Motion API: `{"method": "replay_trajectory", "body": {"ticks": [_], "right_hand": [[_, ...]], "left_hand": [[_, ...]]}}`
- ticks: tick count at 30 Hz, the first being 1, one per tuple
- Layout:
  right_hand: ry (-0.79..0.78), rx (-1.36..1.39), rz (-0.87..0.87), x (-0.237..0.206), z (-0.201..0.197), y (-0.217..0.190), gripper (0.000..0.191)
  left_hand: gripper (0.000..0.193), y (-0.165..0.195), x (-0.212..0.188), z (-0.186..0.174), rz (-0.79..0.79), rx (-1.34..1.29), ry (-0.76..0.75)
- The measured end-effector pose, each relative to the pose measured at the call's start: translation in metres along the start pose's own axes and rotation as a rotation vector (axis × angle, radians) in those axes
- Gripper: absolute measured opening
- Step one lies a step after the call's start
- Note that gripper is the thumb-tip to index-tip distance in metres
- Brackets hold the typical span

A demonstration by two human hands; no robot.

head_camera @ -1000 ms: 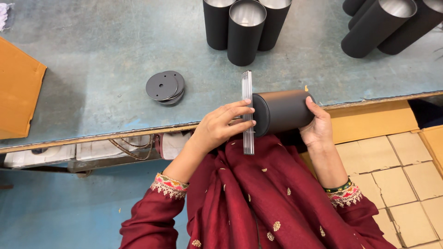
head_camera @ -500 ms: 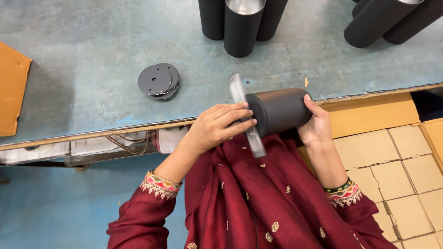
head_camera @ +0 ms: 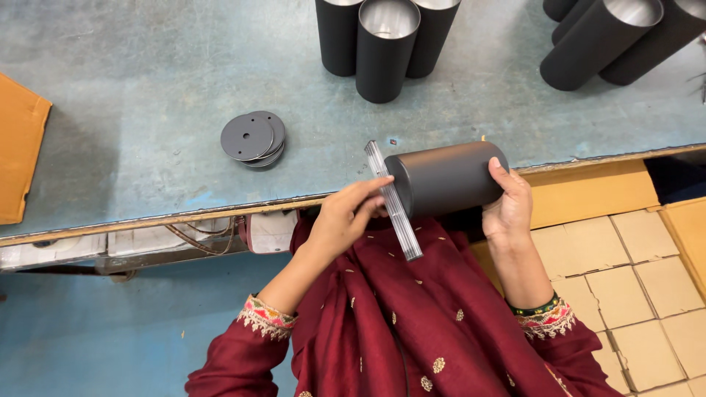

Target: The person places small cardboard boxes into a larger cardboard box on a table, then removes them and stacks them on the table. Later, the person uses a transparent ruler to measure the bottom of several black cylindrical containers and places them back on the table.

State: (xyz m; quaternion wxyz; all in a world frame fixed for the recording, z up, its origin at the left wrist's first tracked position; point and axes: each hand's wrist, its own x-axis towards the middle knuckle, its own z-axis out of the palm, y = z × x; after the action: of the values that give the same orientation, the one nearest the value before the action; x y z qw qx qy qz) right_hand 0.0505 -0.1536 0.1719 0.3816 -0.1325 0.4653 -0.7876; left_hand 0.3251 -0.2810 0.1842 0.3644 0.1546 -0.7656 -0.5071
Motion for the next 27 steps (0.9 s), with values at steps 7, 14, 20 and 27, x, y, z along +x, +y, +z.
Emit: {"method": "replay_trajectory", "body": {"ticks": [7, 14, 20, 27], "right_hand": [[0.023, 0.014, 0.029, 0.003, -0.001, 0.004, 0.027], [0.009, -0.015, 0.019, 0.000, 0.005, 0.003, 0.025], [-0.026, -0.108, -0.036, -0.003, 0.010, 0.002, 0.023], [0.002, -0.033, -0.031, 0.003, 0.005, -0.001, 0.028]], "left_hand": [[0.052, 0.015, 0.002, -0.005, 0.273, 0.530, 0.063], [0.042, 0.028, 0.012, -0.004, 0.265, 0.425, 0.229], [0.047, 0.025, 0.012, 0.003, -0.566, -0.175, 0.122], [0.054, 0.017, -0.007, -0.001, 0.103, 0.182, -0.079]]}}
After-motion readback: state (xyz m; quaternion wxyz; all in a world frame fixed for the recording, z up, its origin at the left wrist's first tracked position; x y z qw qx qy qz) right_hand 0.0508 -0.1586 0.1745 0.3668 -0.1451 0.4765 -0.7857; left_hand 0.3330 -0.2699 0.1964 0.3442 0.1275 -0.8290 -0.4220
